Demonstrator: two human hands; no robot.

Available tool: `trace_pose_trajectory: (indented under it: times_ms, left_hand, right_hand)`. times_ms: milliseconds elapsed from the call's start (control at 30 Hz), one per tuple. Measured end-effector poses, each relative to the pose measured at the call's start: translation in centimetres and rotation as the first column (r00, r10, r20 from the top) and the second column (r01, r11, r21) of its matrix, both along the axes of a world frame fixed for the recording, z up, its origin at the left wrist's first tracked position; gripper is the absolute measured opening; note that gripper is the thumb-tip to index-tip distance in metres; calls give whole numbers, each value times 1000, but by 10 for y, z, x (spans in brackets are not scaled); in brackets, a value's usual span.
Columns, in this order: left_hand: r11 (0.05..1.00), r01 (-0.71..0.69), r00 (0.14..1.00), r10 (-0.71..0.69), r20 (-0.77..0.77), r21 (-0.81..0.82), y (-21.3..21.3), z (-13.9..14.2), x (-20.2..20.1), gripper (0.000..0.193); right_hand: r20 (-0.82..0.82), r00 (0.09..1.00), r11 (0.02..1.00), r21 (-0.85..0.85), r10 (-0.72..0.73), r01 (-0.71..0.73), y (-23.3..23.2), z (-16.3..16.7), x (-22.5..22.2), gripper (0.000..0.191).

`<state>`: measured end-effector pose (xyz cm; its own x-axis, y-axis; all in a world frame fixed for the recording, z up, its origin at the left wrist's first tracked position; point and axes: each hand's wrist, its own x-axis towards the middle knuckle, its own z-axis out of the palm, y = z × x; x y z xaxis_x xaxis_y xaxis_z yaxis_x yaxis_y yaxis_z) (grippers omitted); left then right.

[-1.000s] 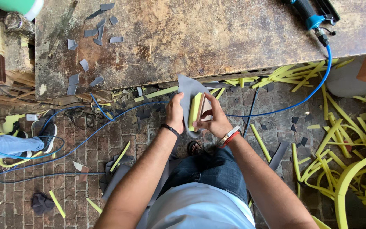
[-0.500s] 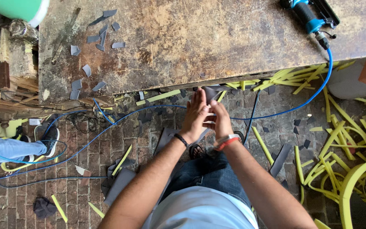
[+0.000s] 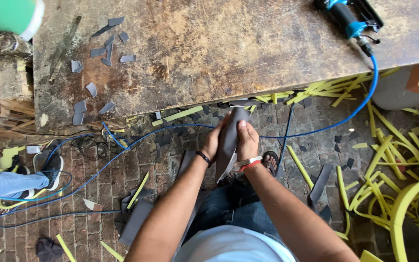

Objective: The person stretches gray fabric over wooden boards with foam padding and staples the fabric to the back of each board using a pneumatic staple gun. They work on a square panel first, then a long narrow board, folding the fabric edges over and trimming excess fabric with scissors.

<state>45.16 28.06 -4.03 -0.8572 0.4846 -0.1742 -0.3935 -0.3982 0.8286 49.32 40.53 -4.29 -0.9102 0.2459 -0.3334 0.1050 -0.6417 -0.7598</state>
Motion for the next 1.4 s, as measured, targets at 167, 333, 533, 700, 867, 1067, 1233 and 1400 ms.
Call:
trace_pose_trajectory:
  times_ms: [167, 333, 533, 700, 867, 1067, 1233, 1400]
  left_hand:
    - [813, -117, 936, -101, -336, -570, -10, -23, -12, 63]
    - [720, -166, 948, -71, -309, -674, -29, 0, 2, 67]
    - [480, -246, 938, -102, -332, -842, -16, 51, 13, 74]
    - [278, 31, 985, -172, -18, -960, 8, 80, -2, 85]
    - [356, -145, 955, -193, -224, -923, 16, 78, -8, 82]
    - [442, -212, 937, -160, -309, -871, 16, 66, -21, 81]
    - [414, -198, 948, -151, -282, -888, 29, 73, -27, 78]
    - [315, -39, 994, -82, -68, -948, 44, 84, -39, 79]
  right_hand:
    - [-64, 993, 989, -110, -102, 95, -25, -22, -21, 34]
    - [-70, 993, 980, -182, -95, 81, -48, -31, -27, 33]
    - [-46, 999, 994, -106, 0, -5, -42, -39, -39, 30]
    - [341, 891, 948, -6, 301, -318, 31, -24, -48, 19]
    - [355, 934, 281, 901, -41, -330, 178, 22, -101, 21]
    - [96, 995, -224, 970, 17, -90, 300, 74, -207, 69]
    - [99, 983, -399, 916, 153, -30, 344, 75, -287, 104]
    - [412, 911, -269, 878, 5, -395, 345, 70, -329, 100]
